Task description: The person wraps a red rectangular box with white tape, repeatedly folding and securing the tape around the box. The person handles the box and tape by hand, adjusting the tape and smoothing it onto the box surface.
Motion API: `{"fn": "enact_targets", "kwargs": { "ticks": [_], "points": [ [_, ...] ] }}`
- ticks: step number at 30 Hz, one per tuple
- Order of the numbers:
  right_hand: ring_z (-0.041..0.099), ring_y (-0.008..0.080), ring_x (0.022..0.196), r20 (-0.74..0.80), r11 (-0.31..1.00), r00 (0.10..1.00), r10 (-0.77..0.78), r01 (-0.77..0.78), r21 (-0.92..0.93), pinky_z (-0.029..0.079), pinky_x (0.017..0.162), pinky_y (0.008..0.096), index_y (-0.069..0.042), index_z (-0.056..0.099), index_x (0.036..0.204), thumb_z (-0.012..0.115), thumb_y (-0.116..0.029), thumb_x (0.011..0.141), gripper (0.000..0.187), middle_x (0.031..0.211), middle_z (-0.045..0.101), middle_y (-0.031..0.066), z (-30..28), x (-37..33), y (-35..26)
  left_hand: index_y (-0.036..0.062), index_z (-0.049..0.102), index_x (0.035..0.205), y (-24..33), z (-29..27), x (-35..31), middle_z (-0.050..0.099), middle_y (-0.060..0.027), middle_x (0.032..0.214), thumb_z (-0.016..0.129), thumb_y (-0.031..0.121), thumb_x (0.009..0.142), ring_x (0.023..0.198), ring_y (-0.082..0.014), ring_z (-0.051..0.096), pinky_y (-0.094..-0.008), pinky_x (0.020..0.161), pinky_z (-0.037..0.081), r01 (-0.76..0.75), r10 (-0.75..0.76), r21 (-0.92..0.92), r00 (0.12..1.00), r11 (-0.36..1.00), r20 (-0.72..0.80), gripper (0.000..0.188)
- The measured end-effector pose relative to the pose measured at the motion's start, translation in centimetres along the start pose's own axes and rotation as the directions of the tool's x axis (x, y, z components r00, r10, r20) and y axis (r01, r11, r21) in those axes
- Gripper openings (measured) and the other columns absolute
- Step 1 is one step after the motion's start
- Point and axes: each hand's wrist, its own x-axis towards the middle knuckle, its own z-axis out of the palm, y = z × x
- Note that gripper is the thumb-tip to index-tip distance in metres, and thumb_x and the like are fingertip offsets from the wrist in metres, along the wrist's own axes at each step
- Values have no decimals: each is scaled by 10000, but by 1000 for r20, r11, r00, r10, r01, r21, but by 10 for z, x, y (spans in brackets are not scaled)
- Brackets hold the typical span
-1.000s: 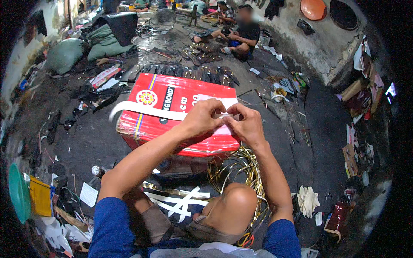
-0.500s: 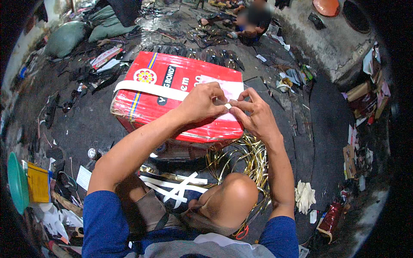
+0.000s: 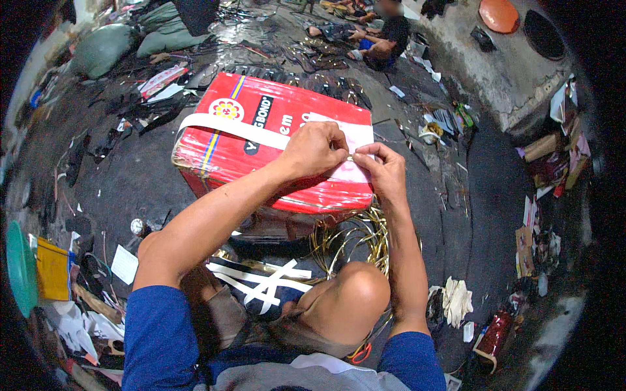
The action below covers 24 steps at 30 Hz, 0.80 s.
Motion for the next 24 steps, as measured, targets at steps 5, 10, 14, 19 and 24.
{"fn": "enact_targets", "kwargs": {
  "ticks": [5, 10, 14, 19, 24],
  "points": [
    [442, 16, 541, -40, 998, 999, 1, -4, -60, 323, 477, 237, -39, 733, 929, 756, -57, 818, 115, 668, 629, -37, 1, 7, 5, 68, 805, 812, 3, -2, 21, 749, -182, 787, 737, 184, 776, 726, -335, 745, -440, 707, 594, 29, -41, 91, 990, 995, 132, 139],
    [433, 53, 612, -110, 997, 994, 13, -4, 82, 354, 538, 289, -55, 606, 908, 741, -209, 953, 210, 666, 501, -33, 3, -8, 5, 36, 798, 831, -10, -11, 28, 750, -170, 795, 760, 145, 753, 719, -304, 735, -421, 705, 588, -206, 190, 74, 966, 976, 174, 139],
    [486, 89, 672, -78, 989, 992, -101, 92, -120, 408, 614, 304, -44, 582, 861, 675, -289, 1015, 305, 716, 533, -14, -10, -7, 23, -9, 778, 831, 0, 11, 32, 735, -153, 790, 764, 135, 787, 689, -268, 702, -388, 671, 560, -247, 255, -86, 961, 965, 104, 151],
    [388, 46, 503, -44, 970, 998, 47, -35, 240, 324, 447, 271, -120, 547, 790, 631, -269, 1037, 301, 646, 489, -32, -7, -9, 29, -16, 756, 829, 7, 26, 24, 711, -97, 775, 783, 97, 836, 705, -145, 676, -313, 642, 536, -117, 137, -193, 986, 974, 96, 116],
    [285, 35, 377, 237, 445, 919, 315, -364, 818, 215, 323, 223, -177, 518, 869, 601, -264, 1064, 230, 583, 374, -86, -3, -24, 19, -22, 742, 810, 13, 22, 24, 705, -93, 775, 775, 79, 845, 694, -141, 676, -301, 623, 531, -160, 184, -212, 978, 964, 100, 111]
  ]
}}
